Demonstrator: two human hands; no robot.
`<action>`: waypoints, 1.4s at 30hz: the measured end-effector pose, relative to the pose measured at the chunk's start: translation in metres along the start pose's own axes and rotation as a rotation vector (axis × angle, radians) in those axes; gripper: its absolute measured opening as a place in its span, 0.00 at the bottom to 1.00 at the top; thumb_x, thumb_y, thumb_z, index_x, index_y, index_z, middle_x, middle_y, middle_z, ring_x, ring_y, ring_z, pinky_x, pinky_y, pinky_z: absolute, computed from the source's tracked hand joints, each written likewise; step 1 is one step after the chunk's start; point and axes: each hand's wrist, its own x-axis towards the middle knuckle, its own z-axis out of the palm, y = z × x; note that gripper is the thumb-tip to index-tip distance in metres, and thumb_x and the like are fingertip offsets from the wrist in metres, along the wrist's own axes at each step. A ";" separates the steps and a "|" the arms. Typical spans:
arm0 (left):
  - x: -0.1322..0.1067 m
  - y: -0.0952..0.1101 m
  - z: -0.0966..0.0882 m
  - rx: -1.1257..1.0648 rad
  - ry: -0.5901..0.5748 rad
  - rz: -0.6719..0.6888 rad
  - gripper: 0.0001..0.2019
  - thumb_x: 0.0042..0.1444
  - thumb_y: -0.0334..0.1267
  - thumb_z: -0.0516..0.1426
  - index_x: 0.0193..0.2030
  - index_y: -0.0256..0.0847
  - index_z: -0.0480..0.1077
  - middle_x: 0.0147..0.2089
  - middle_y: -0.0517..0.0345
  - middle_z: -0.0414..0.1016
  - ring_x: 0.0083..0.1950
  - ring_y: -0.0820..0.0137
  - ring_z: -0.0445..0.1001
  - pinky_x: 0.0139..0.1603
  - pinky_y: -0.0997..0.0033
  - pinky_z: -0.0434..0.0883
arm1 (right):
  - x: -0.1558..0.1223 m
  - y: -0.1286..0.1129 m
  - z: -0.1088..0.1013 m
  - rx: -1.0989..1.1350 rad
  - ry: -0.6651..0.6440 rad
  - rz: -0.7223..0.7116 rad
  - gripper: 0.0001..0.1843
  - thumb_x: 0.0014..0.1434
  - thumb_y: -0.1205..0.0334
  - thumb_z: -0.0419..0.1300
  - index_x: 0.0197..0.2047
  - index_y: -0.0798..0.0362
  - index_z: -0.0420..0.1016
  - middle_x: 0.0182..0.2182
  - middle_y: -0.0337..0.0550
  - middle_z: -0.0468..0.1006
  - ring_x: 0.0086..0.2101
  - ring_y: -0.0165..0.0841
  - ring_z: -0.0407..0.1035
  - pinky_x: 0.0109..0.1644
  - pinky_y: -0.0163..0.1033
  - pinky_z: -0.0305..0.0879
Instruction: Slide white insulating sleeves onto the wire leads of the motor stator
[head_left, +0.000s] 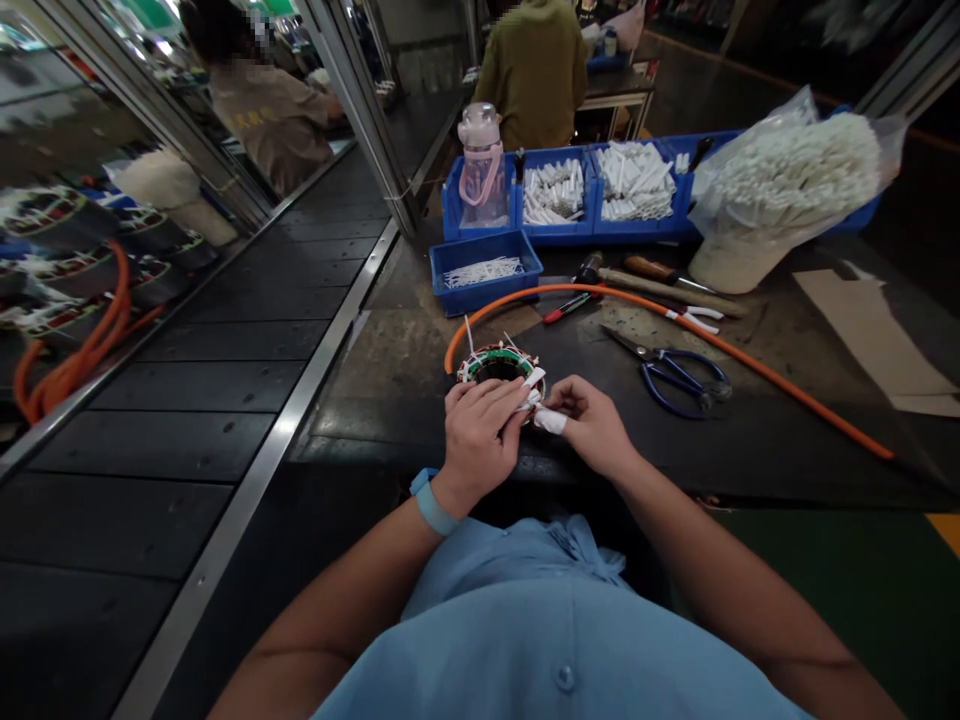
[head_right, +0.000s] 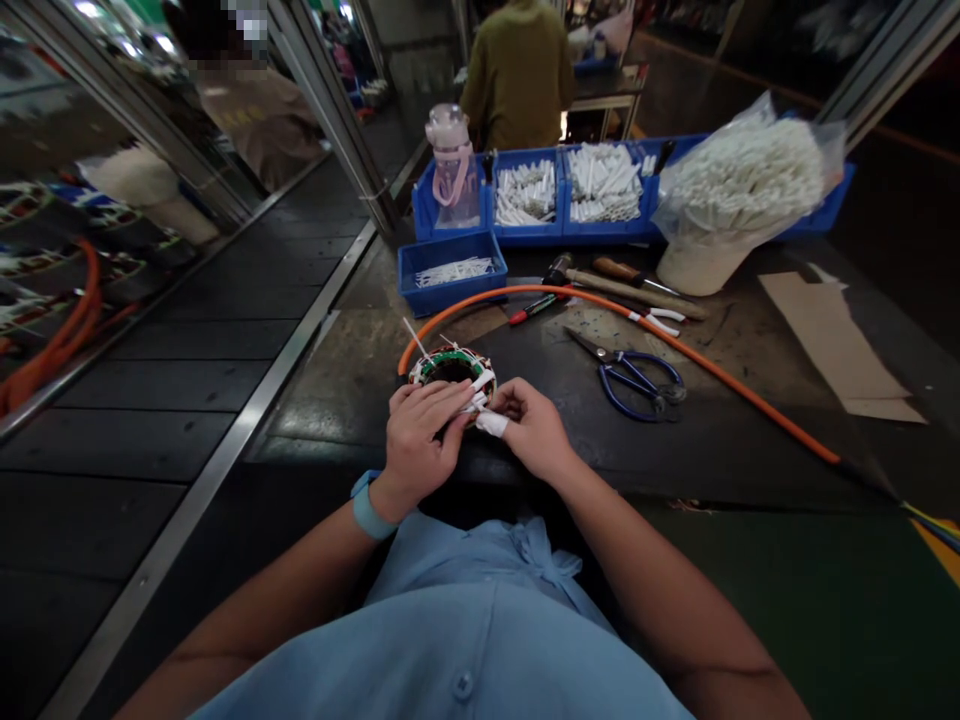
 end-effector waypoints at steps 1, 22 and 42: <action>0.000 0.000 0.000 -0.001 0.003 -0.001 0.12 0.60 0.32 0.52 0.50 0.44 0.68 0.51 0.57 0.69 0.52 0.66 0.65 0.56 0.58 0.55 | 0.001 0.000 0.000 0.015 -0.013 0.004 0.18 0.44 0.55 0.70 0.29 0.53 0.64 0.26 0.37 0.70 0.28 0.31 0.67 0.33 0.34 0.68; -0.002 -0.003 0.001 -0.009 0.027 0.004 0.12 0.59 0.33 0.52 0.49 0.43 0.68 0.51 0.57 0.69 0.52 0.65 0.65 0.56 0.57 0.54 | -0.002 -0.001 -0.004 0.087 -0.079 0.057 0.19 0.43 0.57 0.70 0.30 0.53 0.63 0.29 0.39 0.72 0.31 0.33 0.68 0.38 0.37 0.66; -0.003 -0.003 0.001 0.006 0.019 -0.009 0.12 0.60 0.33 0.51 0.49 0.43 0.68 0.51 0.56 0.69 0.52 0.65 0.65 0.56 0.57 0.54 | 0.000 -0.001 -0.004 0.044 -0.062 0.006 0.17 0.44 0.59 0.69 0.29 0.53 0.64 0.27 0.37 0.71 0.29 0.32 0.66 0.35 0.35 0.64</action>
